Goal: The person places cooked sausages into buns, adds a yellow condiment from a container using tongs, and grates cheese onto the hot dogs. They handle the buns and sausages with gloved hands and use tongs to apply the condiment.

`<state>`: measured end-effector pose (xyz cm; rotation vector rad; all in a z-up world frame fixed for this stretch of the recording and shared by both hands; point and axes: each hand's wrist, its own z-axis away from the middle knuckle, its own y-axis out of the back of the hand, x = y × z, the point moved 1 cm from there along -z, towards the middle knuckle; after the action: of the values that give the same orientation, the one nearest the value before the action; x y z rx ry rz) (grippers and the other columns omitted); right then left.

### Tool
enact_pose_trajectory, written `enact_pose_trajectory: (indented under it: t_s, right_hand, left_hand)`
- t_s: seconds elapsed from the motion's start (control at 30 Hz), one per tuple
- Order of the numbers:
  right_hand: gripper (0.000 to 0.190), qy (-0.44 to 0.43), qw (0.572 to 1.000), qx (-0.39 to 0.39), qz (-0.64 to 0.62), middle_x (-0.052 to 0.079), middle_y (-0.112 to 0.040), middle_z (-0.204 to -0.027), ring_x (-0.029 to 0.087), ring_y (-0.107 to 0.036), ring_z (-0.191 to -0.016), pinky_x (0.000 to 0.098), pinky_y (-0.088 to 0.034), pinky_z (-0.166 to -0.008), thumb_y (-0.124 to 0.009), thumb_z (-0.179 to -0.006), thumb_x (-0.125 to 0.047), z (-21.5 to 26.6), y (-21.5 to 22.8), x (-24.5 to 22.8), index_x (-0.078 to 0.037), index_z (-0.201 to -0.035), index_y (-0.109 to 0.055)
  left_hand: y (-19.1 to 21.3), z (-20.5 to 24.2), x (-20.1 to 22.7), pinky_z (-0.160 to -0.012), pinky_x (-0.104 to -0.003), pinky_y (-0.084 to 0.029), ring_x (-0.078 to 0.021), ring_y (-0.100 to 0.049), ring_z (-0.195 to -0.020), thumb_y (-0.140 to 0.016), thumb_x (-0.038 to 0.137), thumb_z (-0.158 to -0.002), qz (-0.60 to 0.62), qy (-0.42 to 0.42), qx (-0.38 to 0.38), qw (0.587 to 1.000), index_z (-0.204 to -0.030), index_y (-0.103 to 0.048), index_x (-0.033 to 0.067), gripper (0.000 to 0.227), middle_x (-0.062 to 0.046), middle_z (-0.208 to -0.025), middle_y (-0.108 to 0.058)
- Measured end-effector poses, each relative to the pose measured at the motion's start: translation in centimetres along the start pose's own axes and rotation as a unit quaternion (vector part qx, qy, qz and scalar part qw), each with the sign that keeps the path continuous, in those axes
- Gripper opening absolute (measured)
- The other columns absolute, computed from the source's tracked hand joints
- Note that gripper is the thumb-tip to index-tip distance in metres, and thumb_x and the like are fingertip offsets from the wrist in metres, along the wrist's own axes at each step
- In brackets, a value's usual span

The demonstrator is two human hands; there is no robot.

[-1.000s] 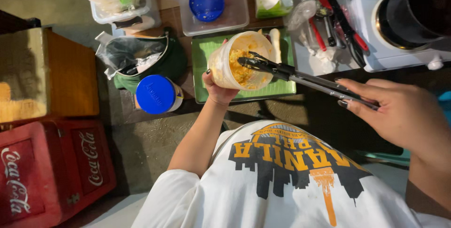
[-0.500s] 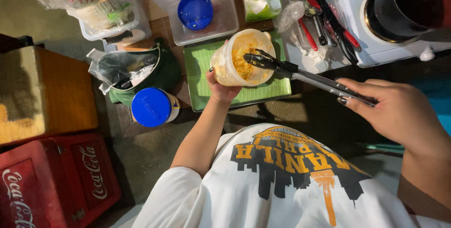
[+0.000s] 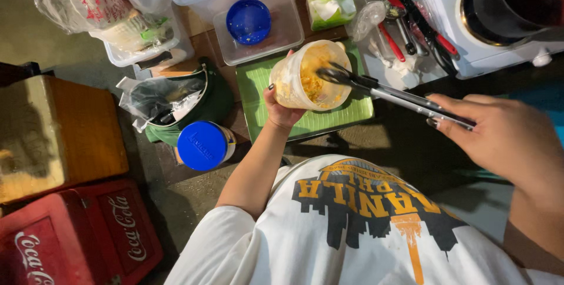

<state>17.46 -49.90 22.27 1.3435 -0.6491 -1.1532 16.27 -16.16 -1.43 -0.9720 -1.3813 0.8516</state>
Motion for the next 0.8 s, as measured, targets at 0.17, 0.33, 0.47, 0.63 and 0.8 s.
enact_pose_trajectory:
  t_s: [0.17, 0.33, 0.47, 0.63, 0.8]
  right_hand:
    - [0.043, 0.013, 0.999, 0.011, -0.029, 0.000, -0.073, -0.090, 0.023, -0.067, -0.066, 0.0363, -0.052, -0.058, -0.072, -0.086, -0.036, -0.9, 1.1, -1.2, -0.036, -0.129, -0.071]
    - [0.041, -0.027, 0.999, -0.021, 0.002, 0.001, -0.073, -0.086, 0.021, -0.066, -0.063, 0.0334, -0.051, -0.059, -0.077, -0.089, -0.034, -1.4, 0.6, -0.8, -0.033, -0.130, -0.073]
    - [0.045, -0.037, 0.998, -0.018, -0.054, 0.003, -0.074, -0.081, 0.016, -0.060, -0.064, 0.0295, -0.049, -0.057, -0.079, -0.088, -0.023, -1.6, -0.2, 0.7, -0.028, -0.133, -0.075]
    - [0.043, 0.051, 0.967, 0.072, -0.237, 0.001, -0.072, -0.093, 0.005, -0.060, -0.070, 0.0257, -0.047, -0.063, -0.072, -0.091, -0.024, -1.3, -1.1, 2.7, -0.028, -0.134, -0.069]
    - [0.042, -0.181, 0.983, -0.002, -0.012, 0.014, -0.070, -0.077, 0.028, -0.065, -0.061, 0.0404, -0.051, -0.058, -0.078, -0.095, -0.035, -2.0, -4.7, 2.6, -0.030, -0.137, -0.073]
  left_hand:
    - [0.0, -0.4, 1.2, -0.121, -0.051, -0.044, -0.0326, -0.048, -0.146, -0.073, 0.052, -0.073, -0.003, 0.007, 0.010, 1.000, -0.169, -0.022, 0.0186, 0.113, -0.013, -0.163, -0.043]
    - [0.8, -0.3, 1.5, -0.119, -0.052, -0.045, -0.0338, -0.049, -0.145, -0.072, 0.054, -0.076, -0.012, 0.001, 0.012, 1.000, -0.169, -0.023, 0.0177, 0.111, -0.014, -0.162, -0.043]
    - [1.5, -0.2, 1.6, -0.117, -0.055, -0.045, -0.0337, -0.048, -0.143, -0.070, 0.055, -0.078, -0.014, 0.000, 0.033, 0.999, -0.168, -0.025, 0.0181, 0.107, -0.012, -0.161, -0.044]
    - [3.2, 0.6, 1.9, -0.118, -0.058, -0.042, -0.0343, -0.049, -0.143, -0.065, 0.060, -0.077, 0.009, -0.008, 0.041, 0.999, -0.162, -0.033, 0.0187, 0.099, -0.011, -0.157, -0.047]
    - [5.5, 2.3, 2.9, -0.121, -0.056, -0.040, -0.0341, -0.051, -0.143, -0.063, 0.061, -0.078, 0.042, -0.026, 0.078, 0.996, -0.156, -0.043, 0.0152, 0.092, -0.011, -0.154, -0.051]
